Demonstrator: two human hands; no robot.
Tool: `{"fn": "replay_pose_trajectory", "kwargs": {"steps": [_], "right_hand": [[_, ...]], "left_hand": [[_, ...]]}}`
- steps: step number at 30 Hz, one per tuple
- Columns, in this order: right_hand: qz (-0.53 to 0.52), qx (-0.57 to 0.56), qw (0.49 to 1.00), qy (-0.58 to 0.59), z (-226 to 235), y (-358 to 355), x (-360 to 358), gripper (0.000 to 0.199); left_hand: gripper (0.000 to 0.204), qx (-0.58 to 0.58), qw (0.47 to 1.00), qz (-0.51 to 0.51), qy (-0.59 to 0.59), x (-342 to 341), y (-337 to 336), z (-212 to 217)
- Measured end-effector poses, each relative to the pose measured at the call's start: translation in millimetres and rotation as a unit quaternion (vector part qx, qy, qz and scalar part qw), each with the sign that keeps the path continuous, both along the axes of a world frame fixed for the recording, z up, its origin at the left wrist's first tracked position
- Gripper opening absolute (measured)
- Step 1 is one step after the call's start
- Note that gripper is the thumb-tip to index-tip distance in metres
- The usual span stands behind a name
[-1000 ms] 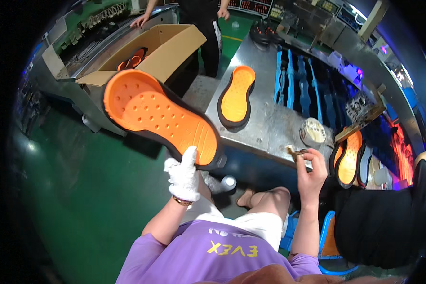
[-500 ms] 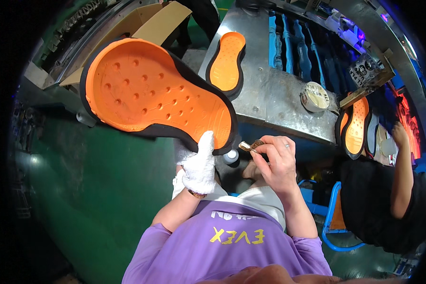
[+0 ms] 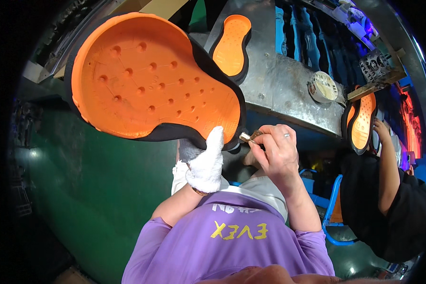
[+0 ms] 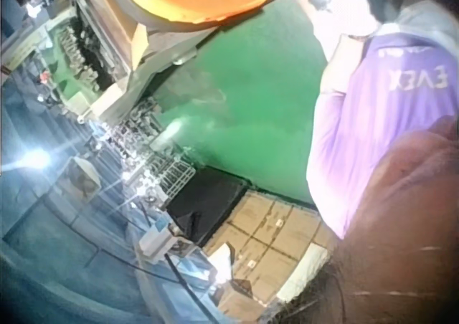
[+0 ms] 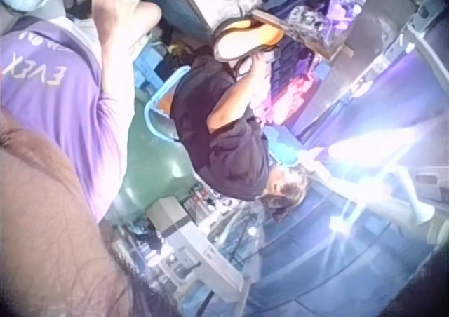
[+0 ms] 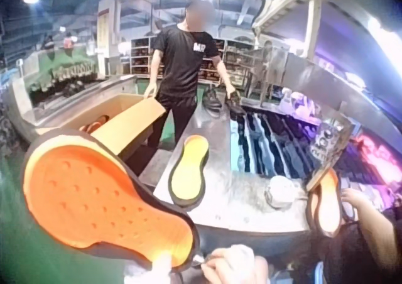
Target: The person applies glue to the edges of orange shoe soles using a small brush. They repeatedly dip the brush into a container and coat the perimeter of each sole, then place the treated soles on the table. A coworker nearby handles additional soles and shoes.
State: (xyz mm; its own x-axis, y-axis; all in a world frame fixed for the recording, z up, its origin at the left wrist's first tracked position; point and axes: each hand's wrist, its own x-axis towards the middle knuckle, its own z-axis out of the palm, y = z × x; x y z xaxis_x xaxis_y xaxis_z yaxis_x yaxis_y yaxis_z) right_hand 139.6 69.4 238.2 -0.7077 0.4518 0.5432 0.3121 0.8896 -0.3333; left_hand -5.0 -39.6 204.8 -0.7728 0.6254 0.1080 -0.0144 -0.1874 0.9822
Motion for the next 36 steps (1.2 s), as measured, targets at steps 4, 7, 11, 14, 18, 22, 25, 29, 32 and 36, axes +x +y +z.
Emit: {"fn": "replay_pose_trajectory", "kwargs": {"steps": [4,7,11,14,18,22,25,29,32,36], "right_hand": [[-0.009,0.013,1.0,-0.002,-3.1,2.9,-0.5,0.015],[-0.014,0.012,1.0,-0.004,-3.4,3.6,-0.3,0.015],[-0.025,0.009,1.0,0.002,-5.1,5.4,0.6,0.014],[-0.033,0.013,0.999,0.006,-6.2,9.0,2.4,0.014],[-0.055,0.023,0.998,0.016,-13.2,15.8,9.0,0.014],[-0.033,0.003,0.999,0.024,-10.5,14.3,13.1,0.015],[-0.02,0.008,1.0,0.021,-10.5,13.2,9.2,0.014],[-0.001,0.013,1.0,0.002,-7.5,13.6,7.9,0.014],[0.03,0.0,0.999,-0.015,-7.2,12.9,9.2,0.014],[0.056,-0.001,0.998,-0.032,-6.2,11.1,10.1,0.014]], "left_hand": [[0.03,-0.011,0.979,-0.061,-0.192,4.5,-1.1,16.3],[0.029,0.014,0.973,-0.111,-0.203,3.3,-4.1,17.1],[0.026,-0.034,0.998,-0.047,0.025,2.0,-4.3,-0.9],[0.026,-0.128,0.925,0.073,0.35,-1.5,-4.5,-34.4],[0.03,-0.033,0.996,0.077,0.025,0.3,2.9,-3.2],[0.033,-0.011,0.995,0.08,-0.054,-2.1,3.1,-3.7],[0.033,0.026,0.984,0.064,-0.164,5.5,7.2,14.1],[0.035,0.01,0.974,0.025,-0.225,5.4,3.9,23.1],[0.036,-0.012,0.992,0.047,-0.116,-0.9,3.5,5.8],[0.036,0.005,0.993,0.033,-0.113,0.0,2.9,6.1]]}}
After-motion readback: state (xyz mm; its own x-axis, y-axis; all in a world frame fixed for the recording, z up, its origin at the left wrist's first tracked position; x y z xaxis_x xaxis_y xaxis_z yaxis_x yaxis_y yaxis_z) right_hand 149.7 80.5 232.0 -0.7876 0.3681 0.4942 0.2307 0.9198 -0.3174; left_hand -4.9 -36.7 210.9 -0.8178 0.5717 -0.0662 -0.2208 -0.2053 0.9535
